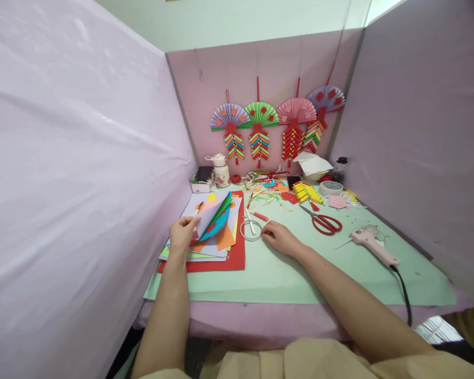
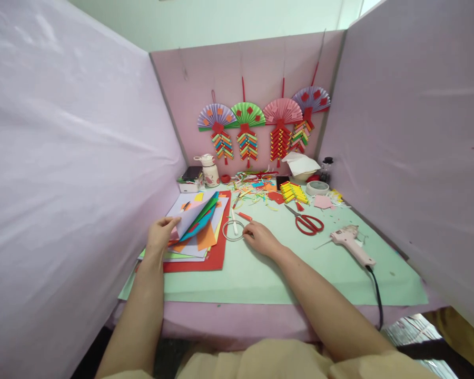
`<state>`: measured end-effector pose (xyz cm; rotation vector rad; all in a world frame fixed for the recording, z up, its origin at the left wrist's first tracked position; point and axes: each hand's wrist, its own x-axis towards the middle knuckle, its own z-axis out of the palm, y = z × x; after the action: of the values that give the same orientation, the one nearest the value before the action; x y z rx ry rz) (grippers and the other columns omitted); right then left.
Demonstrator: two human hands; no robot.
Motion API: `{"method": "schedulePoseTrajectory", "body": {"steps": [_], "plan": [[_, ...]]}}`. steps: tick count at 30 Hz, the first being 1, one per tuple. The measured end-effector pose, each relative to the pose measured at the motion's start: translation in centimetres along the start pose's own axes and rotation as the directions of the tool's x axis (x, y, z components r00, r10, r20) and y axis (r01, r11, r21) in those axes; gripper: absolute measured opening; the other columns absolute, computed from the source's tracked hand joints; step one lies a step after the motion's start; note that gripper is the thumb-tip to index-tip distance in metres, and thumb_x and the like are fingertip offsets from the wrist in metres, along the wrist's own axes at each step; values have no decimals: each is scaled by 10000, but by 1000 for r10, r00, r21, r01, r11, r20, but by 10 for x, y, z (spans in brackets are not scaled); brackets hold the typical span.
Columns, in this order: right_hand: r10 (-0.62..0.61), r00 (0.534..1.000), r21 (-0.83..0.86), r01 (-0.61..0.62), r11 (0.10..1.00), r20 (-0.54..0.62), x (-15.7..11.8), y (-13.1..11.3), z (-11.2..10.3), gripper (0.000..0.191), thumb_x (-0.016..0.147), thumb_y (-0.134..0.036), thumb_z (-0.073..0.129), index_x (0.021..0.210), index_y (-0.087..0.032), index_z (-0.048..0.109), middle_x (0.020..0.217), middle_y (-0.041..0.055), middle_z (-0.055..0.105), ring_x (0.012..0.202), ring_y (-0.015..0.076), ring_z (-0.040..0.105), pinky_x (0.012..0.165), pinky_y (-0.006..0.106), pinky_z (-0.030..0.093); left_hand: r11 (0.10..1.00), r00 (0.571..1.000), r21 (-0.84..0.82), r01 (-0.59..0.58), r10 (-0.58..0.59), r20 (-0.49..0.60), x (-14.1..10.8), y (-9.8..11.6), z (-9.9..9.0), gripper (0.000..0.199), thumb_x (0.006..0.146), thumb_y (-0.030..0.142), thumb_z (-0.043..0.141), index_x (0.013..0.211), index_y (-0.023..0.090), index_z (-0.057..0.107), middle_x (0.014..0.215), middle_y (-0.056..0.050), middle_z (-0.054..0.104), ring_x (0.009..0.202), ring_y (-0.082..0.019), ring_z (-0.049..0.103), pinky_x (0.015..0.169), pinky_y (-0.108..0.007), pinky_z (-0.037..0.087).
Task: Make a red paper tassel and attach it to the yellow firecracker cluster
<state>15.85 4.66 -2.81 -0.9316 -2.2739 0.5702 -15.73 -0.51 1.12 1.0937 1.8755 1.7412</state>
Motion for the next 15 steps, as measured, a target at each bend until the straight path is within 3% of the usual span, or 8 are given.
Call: {"method": "schedulePoseTrajectory", "body": {"steps": [3, 10, 15], "plan": [[4, 1000, -3, -4, 1000, 3, 0, 1, 1, 130, 801, -135, 523, 802, -187, 642, 862, 50, 614, 792, 157, 564, 749, 285, 423, 994, 998, -103, 38, -44, -53, 2, -1, -1, 301, 541, 423, 740, 595, 157, 609, 559, 24, 540, 535, -109, 464, 492, -215, 375], [11, 1000, -7, -11, 1000, 7, -1, 4, 1, 127, 799, -140, 524, 805, -195, 639, 866, 45, 614, 786, 153, 561, 739, 280, 421, 979, 984, -203, -19, -18, -179, 6, -4, -2, 312, 581, 421, 721, 611, 171, 537, 523, 58, 458, 476, -78, 405, 451, -196, 337], [-13, 1000, 4, 13, 1000, 2, -1, 12, 6, 110, 823, -174, 524, 831, -198, 630, 892, 48, 613, 794, 153, 555, 740, 281, 426, 903, 977, -429, -28, -66, -203, 11, -5, -1, 281, 660, 389, 663, 719, 202, 462, 620, 52, 518, 559, -99, 518, 554, -217, 447]]}}
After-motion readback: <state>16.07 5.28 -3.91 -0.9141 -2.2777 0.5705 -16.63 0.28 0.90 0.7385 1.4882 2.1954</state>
